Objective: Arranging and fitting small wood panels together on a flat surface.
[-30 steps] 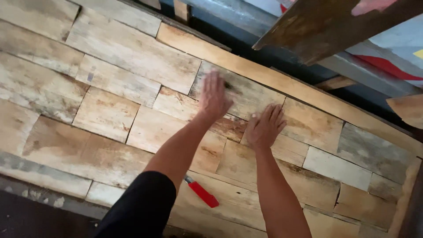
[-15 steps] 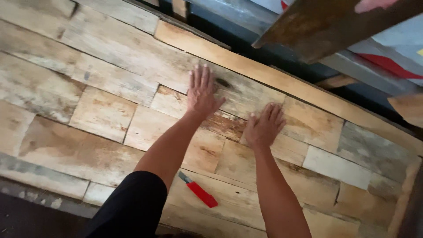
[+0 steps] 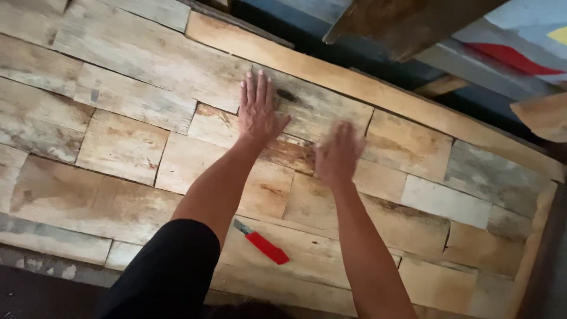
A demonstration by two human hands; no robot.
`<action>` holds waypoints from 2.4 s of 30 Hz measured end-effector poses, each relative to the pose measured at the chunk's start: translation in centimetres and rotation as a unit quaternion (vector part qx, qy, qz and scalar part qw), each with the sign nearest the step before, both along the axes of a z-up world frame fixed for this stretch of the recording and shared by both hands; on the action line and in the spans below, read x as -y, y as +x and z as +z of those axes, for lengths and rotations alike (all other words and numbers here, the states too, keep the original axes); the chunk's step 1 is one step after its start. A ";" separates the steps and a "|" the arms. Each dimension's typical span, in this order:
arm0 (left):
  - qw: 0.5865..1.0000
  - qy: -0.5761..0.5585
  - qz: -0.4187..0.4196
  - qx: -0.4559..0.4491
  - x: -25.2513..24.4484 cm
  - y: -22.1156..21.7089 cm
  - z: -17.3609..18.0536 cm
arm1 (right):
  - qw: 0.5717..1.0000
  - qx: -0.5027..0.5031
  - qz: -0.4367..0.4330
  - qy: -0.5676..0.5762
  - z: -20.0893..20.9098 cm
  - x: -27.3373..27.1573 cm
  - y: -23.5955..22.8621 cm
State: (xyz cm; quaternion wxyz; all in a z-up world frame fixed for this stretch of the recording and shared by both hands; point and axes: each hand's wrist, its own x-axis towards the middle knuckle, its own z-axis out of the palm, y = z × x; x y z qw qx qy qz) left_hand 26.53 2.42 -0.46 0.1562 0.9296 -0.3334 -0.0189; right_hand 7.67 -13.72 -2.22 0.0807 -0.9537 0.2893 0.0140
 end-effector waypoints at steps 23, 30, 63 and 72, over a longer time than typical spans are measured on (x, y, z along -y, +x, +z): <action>0.998 0.031 -0.041 0.034 0.1 0.6 -2.9 | 0.939 0.197 0.210 0.188 7.6 -15.7 -13.2; 0.990 -0.036 -0.115 0.068 -2.2 -4.4 0.0 | 0.947 0.175 0.114 0.243 7.8 -18.2 -23.3; 0.940 0.030 -0.334 -0.062 1.2 -49.8 1.9 | 0.870 -0.042 -0.485 0.074 1.1 22.8 -65.9; 0.970 0.030 -0.241 -0.027 -3.6 -50.0 0.3 | 0.787 -0.081 -0.606 0.085 1.2 20.6 -66.5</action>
